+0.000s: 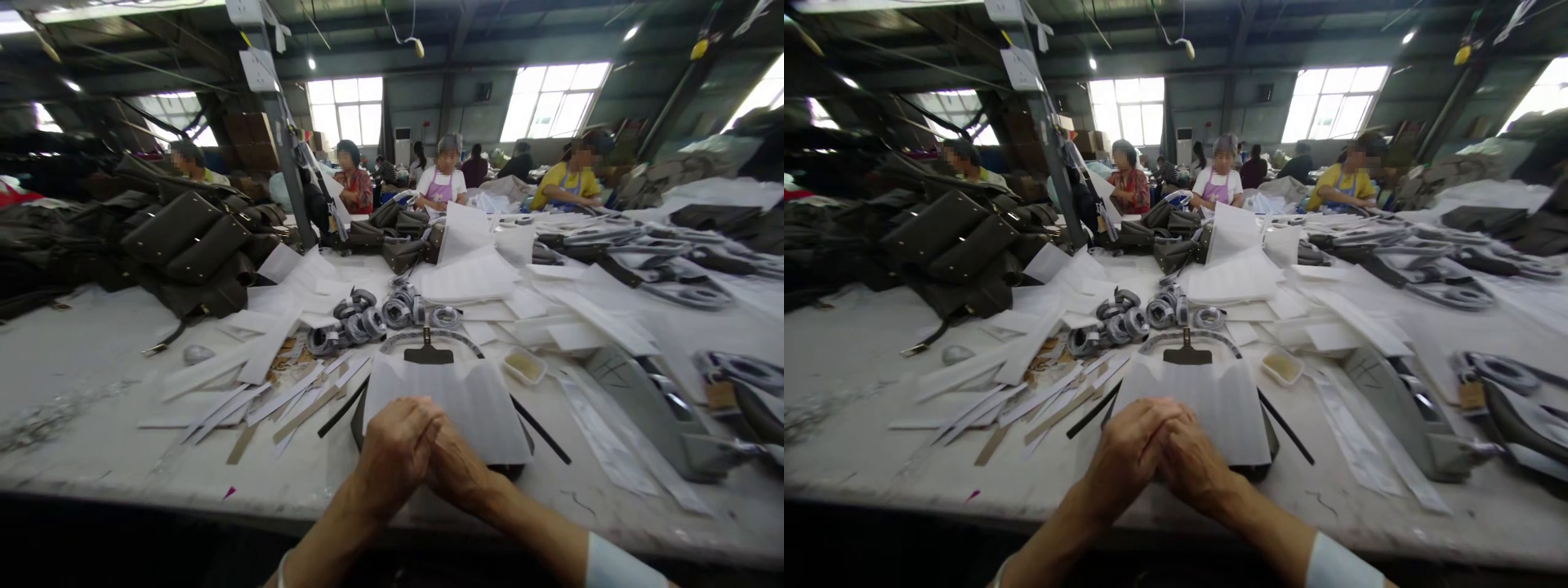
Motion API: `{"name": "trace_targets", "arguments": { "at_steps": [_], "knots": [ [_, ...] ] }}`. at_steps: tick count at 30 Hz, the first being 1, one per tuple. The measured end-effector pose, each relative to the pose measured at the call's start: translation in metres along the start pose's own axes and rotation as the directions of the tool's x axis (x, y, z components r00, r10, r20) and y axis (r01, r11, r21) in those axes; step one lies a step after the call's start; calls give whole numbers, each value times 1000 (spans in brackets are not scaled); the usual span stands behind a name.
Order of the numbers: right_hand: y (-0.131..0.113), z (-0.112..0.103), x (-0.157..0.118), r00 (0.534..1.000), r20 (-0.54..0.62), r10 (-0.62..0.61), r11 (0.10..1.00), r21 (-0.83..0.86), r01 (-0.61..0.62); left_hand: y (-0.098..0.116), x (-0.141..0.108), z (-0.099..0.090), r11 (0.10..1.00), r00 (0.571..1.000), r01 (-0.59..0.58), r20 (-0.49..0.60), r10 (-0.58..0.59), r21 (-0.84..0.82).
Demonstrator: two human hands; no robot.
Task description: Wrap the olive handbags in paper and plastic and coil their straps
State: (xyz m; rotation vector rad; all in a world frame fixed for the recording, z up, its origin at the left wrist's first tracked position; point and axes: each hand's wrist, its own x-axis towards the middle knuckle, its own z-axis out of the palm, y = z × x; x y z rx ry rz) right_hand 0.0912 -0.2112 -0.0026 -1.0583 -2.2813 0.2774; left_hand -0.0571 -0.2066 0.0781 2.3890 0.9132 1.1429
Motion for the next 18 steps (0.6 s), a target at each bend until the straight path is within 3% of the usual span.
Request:
{"name": "trace_targets", "arguments": {
  "at_steps": [3,5,8,11,13,15,18],
  "knots": [
    [0,-5,-1,997,-63,-49,996,66,53,-33,26,26,982,966,185,192,-175,-36],
    [-3,-13,-1,997,-78,8,984,178,6,-58,28,45,971,946,238,236,-223,-35],
    [-6,-31,2,963,-116,245,904,387,-183,-81,17,64,970,940,244,245,-236,-4],
    [-6,-57,16,866,-136,481,795,485,-366,-83,5,74,977,947,206,240,-211,47],
    [-5,-74,33,856,-134,500,824,377,-422,-81,2,78,980,954,179,227,-195,89],
    [-1,-84,53,886,-87,455,886,141,-441,-79,1,82,978,961,162,206,-187,131],
    [12,-78,70,898,11,441,881,-195,-430,-81,2,85,972,966,147,184,-180,181]
  ]
}}
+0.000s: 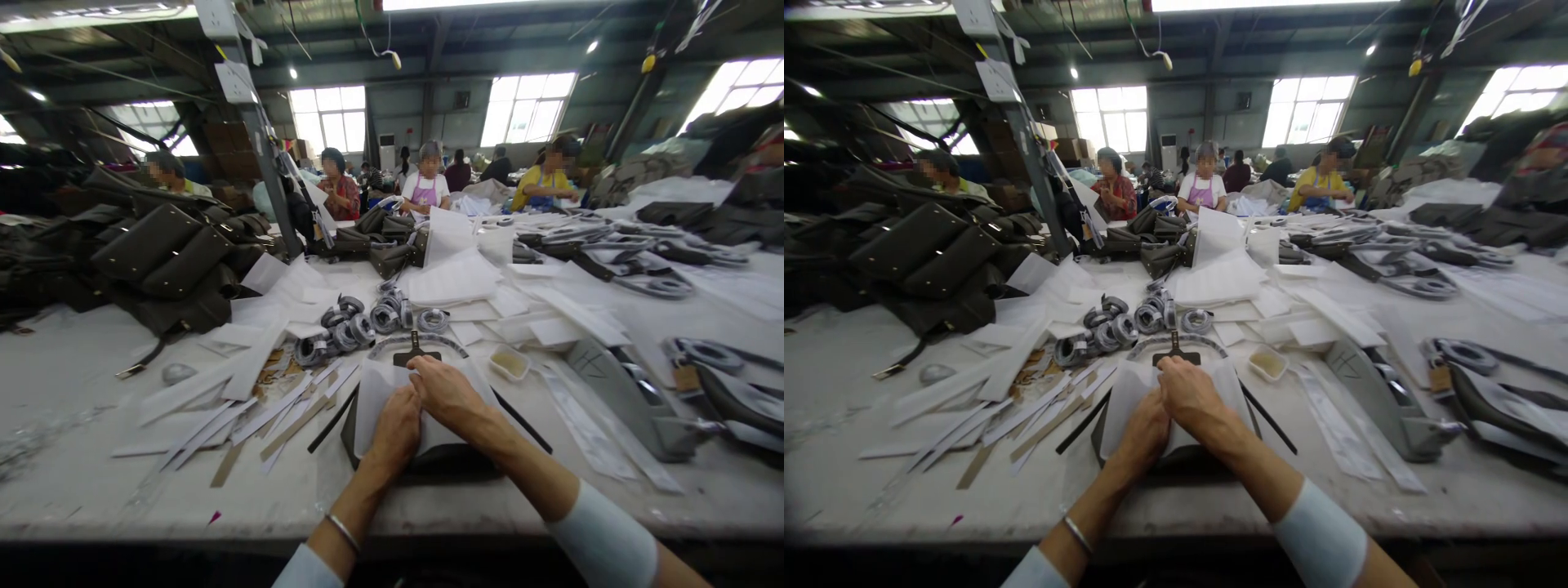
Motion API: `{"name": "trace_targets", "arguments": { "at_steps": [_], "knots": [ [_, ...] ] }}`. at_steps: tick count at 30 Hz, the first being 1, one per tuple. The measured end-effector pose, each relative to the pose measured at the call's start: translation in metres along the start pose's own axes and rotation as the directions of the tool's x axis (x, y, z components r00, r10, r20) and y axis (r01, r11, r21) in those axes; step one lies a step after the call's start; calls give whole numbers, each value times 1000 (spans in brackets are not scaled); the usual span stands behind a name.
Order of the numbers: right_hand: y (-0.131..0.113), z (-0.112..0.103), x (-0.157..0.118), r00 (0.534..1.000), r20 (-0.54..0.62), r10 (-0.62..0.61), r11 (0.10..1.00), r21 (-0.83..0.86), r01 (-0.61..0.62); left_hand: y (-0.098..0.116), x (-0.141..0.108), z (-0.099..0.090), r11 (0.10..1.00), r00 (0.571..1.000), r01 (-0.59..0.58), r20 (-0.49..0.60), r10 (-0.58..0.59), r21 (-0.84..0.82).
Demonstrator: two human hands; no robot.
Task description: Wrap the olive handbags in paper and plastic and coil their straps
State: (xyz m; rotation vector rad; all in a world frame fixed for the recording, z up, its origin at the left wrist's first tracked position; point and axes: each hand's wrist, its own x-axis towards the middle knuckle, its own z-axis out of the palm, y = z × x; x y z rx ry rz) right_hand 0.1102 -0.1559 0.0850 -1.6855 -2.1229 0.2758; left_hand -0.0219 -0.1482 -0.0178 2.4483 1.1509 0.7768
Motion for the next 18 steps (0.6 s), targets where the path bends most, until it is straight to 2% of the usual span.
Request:
{"name": "trace_targets", "arguments": {
  "at_steps": [2,4,8,11,14,16,18],
  "knots": [
    [9,18,2,999,34,8,996,-92,-4,-1,-1,1,1000,1000,0,-1,0,29],
    [22,38,-5,999,45,-4,994,-112,9,1,-3,0,998,1000,9,-7,-8,57],
    [44,67,-25,996,-54,-77,991,-115,70,7,-6,-5,967,992,118,23,-127,227],
    [51,75,-28,989,-109,-100,990,-110,88,6,-1,-10,935,959,176,162,-234,309],
    [52,78,-25,992,-106,-69,992,-115,57,-2,12,-17,945,935,145,271,-228,292],
    [52,80,-24,994,-101,-45,992,-124,33,-6,20,-22,945,936,149,267,-230,292],
    [52,82,-23,995,-98,-24,992,-125,11,-7,25,-26,932,942,180,216,-255,315]
  ]
}}
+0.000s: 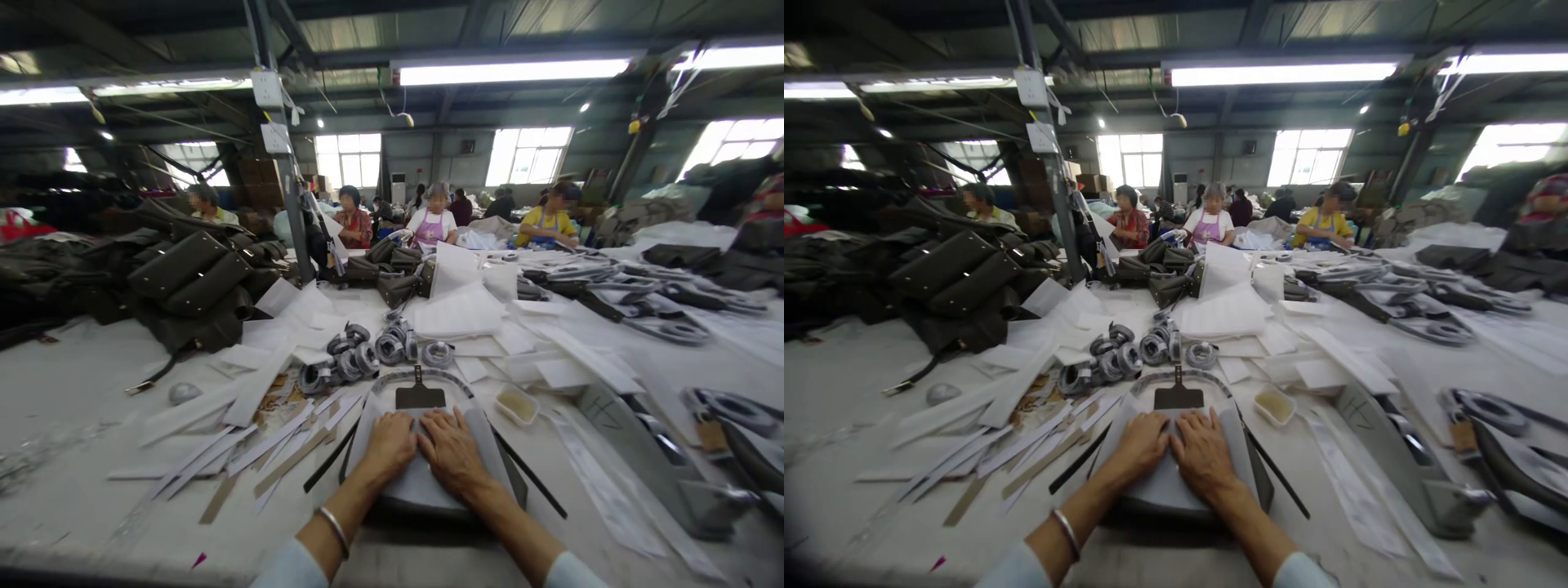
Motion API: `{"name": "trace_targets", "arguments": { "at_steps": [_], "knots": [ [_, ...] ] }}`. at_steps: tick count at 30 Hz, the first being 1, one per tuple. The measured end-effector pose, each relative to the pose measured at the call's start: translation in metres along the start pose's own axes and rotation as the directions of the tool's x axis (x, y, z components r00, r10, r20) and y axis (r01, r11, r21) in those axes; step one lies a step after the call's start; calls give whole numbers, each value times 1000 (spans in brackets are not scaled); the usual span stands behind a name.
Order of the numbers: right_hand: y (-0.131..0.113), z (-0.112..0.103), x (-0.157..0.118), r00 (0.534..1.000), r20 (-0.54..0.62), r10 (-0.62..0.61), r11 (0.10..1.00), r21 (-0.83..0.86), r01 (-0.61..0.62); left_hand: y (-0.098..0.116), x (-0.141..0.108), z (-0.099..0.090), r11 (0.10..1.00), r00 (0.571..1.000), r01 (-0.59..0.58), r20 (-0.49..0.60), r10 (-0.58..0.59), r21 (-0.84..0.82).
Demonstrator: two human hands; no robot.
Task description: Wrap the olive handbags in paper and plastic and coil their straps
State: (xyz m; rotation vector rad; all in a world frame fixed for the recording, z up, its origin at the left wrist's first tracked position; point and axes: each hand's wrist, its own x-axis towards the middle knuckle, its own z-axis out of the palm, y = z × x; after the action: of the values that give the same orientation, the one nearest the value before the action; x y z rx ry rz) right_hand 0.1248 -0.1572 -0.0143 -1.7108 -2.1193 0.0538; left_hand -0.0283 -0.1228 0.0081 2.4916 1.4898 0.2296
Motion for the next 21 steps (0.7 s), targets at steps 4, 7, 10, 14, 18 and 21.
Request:
{"name": "trace_targets", "arguments": {
  "at_steps": [4,7,10,14,18,21],
  "knots": [
    [1,9,-1,999,-27,27,1000,2,-27,3,-4,6,999,993,23,-115,-18,48],
    [4,19,1,995,-96,17,1000,-3,-17,-5,-5,24,998,983,9,-183,3,62],
    [12,32,4,988,-154,-11,999,-50,4,-20,3,45,995,960,-23,-275,50,99],
    [27,51,10,974,-218,-58,986,-164,22,-34,15,63,984,941,-68,-316,119,167],
    [37,63,16,952,-299,-66,974,-227,-3,-38,23,75,981,870,-26,-480,118,194],
    [35,62,17,934,-352,-62,970,-243,-27,-40,26,82,973,809,-45,-563,169,228]
  ]
}}
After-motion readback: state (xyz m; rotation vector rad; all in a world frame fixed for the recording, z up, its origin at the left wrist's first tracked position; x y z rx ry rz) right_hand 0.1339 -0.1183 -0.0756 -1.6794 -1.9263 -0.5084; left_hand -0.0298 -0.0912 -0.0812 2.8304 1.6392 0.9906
